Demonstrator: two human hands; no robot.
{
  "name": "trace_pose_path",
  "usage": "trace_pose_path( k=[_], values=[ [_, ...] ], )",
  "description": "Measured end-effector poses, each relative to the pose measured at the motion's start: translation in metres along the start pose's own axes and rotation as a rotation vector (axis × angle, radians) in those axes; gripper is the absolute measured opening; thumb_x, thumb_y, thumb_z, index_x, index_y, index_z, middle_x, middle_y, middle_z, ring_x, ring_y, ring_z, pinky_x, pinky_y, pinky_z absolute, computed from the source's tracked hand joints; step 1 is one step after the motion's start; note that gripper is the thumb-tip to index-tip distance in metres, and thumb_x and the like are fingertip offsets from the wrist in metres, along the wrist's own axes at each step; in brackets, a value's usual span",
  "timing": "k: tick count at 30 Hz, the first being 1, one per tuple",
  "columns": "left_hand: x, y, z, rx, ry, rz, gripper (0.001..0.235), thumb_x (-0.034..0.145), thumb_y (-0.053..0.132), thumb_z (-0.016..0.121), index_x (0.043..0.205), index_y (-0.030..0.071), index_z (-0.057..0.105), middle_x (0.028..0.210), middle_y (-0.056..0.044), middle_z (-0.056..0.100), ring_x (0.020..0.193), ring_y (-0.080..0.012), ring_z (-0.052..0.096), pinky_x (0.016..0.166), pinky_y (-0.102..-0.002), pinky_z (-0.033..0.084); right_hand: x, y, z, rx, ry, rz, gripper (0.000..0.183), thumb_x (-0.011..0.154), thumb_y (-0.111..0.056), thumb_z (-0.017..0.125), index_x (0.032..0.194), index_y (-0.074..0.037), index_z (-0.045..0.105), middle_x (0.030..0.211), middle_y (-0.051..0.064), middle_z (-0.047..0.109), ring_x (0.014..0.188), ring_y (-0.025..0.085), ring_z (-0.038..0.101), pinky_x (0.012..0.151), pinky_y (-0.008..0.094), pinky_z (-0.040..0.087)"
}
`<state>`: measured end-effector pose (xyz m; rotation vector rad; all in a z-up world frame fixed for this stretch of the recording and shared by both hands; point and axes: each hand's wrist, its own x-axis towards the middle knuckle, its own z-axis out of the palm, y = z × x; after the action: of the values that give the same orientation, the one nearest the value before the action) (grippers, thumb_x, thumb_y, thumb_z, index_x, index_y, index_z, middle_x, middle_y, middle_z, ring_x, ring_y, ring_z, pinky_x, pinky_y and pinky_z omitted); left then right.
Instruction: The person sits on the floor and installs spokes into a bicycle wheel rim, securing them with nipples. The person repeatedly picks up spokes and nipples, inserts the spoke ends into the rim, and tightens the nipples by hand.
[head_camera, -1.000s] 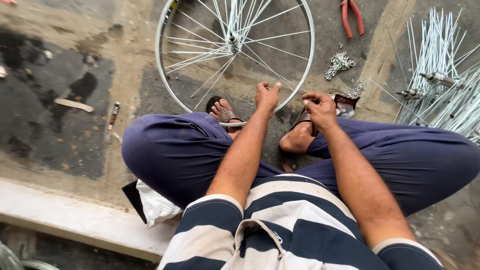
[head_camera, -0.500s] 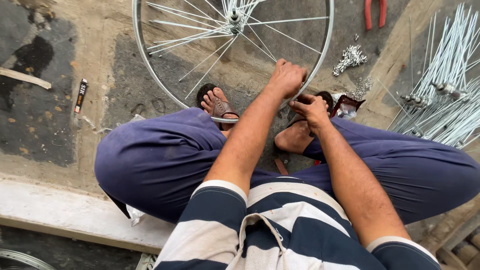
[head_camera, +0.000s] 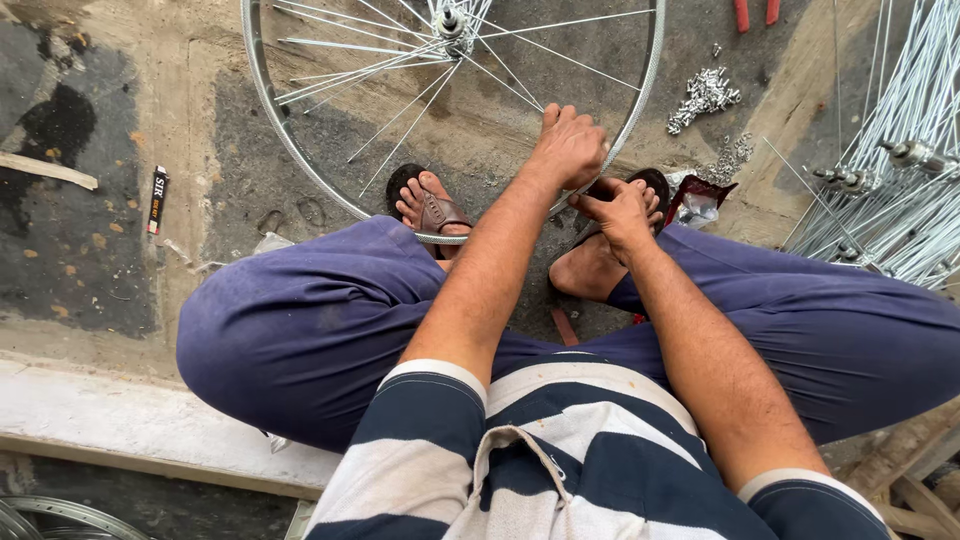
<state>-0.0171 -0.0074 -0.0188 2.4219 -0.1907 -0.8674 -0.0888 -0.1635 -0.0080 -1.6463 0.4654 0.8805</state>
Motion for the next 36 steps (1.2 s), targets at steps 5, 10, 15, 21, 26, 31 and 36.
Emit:
trace_pose_path(
  k=[5, 10, 15, 21, 26, 31, 36],
  values=[
    [-0.001, -0.003, 0.001, -0.041, 0.025, 0.043, 0.028, 0.09, 0.022, 0.054, 0.107, 0.02, 0.076, 0.109, -0.005, 0.067, 0.108, -0.0226, 0.052, 0.102, -0.045, 0.026, 0.003, 0.003, 0.001, -0.01, 0.005, -0.049, 0.035, 0.083, -0.007, 0.084, 0.114, 0.002, 0.071, 0.103, 0.005, 0.075, 0.092, 0.01, 0.067, 0.082, 0.025, 0.053],
    [-0.001, -0.003, 0.004, 0.043, 0.036, 0.048, 0.03, 0.098, 0.032, 0.051, 0.107, 0.019, 0.076, 0.109, -0.006, 0.066, 0.11, -0.0244, 0.05, 0.104, -0.048, 0.024, 0.004, 0.01, -0.001, -0.018, -0.009, -0.077, 0.034, 0.082, -0.007, 0.085, 0.112, 0.003, 0.071, 0.103, 0.005, 0.075, 0.092, 0.01, 0.067, 0.083, 0.024, 0.054],
    [-0.004, -0.002, 0.005, 0.034, 0.042, 0.037, 0.029, 0.098, 0.031, 0.051, 0.107, 0.019, 0.076, 0.112, -0.006, 0.065, 0.114, -0.0251, 0.049, 0.106, -0.049, 0.023, 0.006, 0.008, 0.0, -0.071, -0.001, -0.047, 0.031, 0.08, -0.006, 0.084, 0.108, 0.001, 0.072, 0.1, 0.004, 0.076, 0.089, 0.009, 0.067, 0.08, 0.024, 0.054],
    [-0.025, 0.004, 0.017, -0.166, 0.813, -0.226, 0.026, 0.088, 0.039, 0.066, 0.104, 0.019, 0.067, 0.105, -0.006, 0.063, 0.112, -0.0234, 0.055, 0.103, -0.047, 0.035, 0.001, -0.005, 0.002, -0.07, 0.02, -0.012, 0.026, 0.083, -0.012, 0.084, 0.104, -0.001, 0.073, 0.093, 0.003, 0.074, 0.081, 0.011, 0.066, 0.074, 0.026, 0.054],
    [-0.019, -0.025, 0.053, -1.393, 0.581, -0.622, 0.054, 0.094, 0.042, 0.071, 0.131, 0.013, 0.043, 0.104, -0.006, 0.058, 0.096, -0.0232, 0.063, 0.076, -0.039, 0.05, 0.0, -0.007, -0.002, -0.141, 0.072, -0.019, 0.032, 0.08, -0.015, 0.089, 0.102, 0.0, 0.072, 0.093, 0.004, 0.073, 0.082, 0.011, 0.065, 0.074, 0.025, 0.053],
    [-0.016, -0.057, 0.097, -1.699, 0.254, -0.249, 0.027, 0.095, 0.028, 0.07, 0.106, 0.004, 0.064, 0.081, -0.007, 0.067, 0.072, -0.0207, 0.067, 0.064, -0.037, 0.054, 0.011, -0.005, -0.011, -0.041, 0.128, -0.016, 0.036, 0.077, -0.011, 0.087, 0.108, 0.001, 0.072, 0.095, 0.004, 0.074, 0.082, 0.012, 0.069, 0.071, 0.023, 0.057],
    [-0.033, -0.065, 0.115, -1.452, 0.136, -0.218, 0.023, 0.1, 0.027, 0.067, 0.106, 0.005, 0.066, 0.087, -0.006, 0.071, 0.073, -0.0156, 0.064, 0.065, -0.03, 0.051, 0.026, 0.001, -0.033, 0.204, 0.088, -0.107, 0.039, 0.086, -0.001, 0.083, 0.123, 0.005, 0.073, 0.1, 0.01, 0.069, 0.079, 0.017, 0.057, 0.066, 0.026, 0.048]
  ],
)
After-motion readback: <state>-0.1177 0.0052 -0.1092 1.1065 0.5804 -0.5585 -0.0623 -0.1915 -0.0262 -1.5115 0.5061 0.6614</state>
